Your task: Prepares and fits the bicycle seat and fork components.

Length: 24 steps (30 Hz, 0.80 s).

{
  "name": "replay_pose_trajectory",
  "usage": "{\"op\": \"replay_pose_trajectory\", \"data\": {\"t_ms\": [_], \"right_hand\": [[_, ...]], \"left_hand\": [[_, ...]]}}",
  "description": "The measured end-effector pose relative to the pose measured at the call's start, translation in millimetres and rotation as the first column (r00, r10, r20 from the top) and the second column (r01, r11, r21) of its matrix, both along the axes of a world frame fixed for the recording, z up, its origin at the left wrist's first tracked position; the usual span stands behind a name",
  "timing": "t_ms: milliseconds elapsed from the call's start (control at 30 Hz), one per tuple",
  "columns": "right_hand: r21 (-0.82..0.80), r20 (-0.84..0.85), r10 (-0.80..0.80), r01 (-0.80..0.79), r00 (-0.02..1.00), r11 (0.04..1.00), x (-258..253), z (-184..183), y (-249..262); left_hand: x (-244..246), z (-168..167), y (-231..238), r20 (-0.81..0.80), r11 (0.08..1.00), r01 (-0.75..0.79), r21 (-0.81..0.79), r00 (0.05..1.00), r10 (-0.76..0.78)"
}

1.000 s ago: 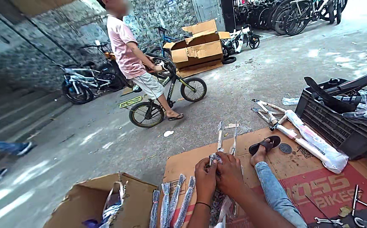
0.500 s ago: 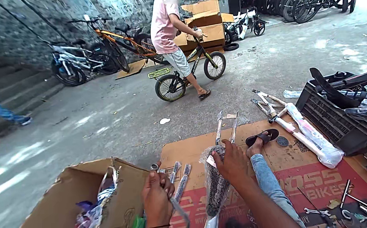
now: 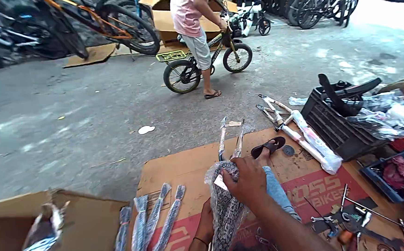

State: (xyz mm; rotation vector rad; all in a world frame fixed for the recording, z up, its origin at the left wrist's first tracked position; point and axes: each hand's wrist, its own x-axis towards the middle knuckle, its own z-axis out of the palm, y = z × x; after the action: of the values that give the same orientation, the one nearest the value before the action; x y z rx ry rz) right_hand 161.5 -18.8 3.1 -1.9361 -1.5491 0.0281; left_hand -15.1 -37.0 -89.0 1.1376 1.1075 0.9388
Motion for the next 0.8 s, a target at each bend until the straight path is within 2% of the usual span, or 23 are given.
{"op": "replay_pose_trajectory", "data": {"t_ms": [167,333,467,667,733,800], "right_hand": [[0.075,-0.007,-0.034,0.034,0.999,0.997,3,-9,3],[0.064,0.048,0.04,-0.043,0.998,0.997,0,-3,7],[0.01,0.021,0.17,-0.17,0.985,0.985,-1,-3,10],[0.034,-0.043,0.208,-0.206,0.977,0.978,6,-13,13],[0.058,-0.045,0.208,-0.206,0.977,0.977,4,-17,16],[0.067,-0.046,0.206,-0.202,0.978,0.977,0,-16,18]], "left_hand": [[9,0,15,0.161,0.997,-0.07,-0.021,0.984,0.072],[-2,5,9,0.08,0.998,0.047,0.03,0.996,-0.049],[-21,0,16,-0.005,0.981,0.15,0.123,0.989,-0.151],[-21,-7,24,-0.156,0.96,0.199,0.198,0.973,-0.17],[-19,-4,25,-0.131,0.958,0.182,0.22,0.979,-0.156],[-19,-1,25,-0.042,0.966,0.145,0.214,0.989,-0.139]]}}
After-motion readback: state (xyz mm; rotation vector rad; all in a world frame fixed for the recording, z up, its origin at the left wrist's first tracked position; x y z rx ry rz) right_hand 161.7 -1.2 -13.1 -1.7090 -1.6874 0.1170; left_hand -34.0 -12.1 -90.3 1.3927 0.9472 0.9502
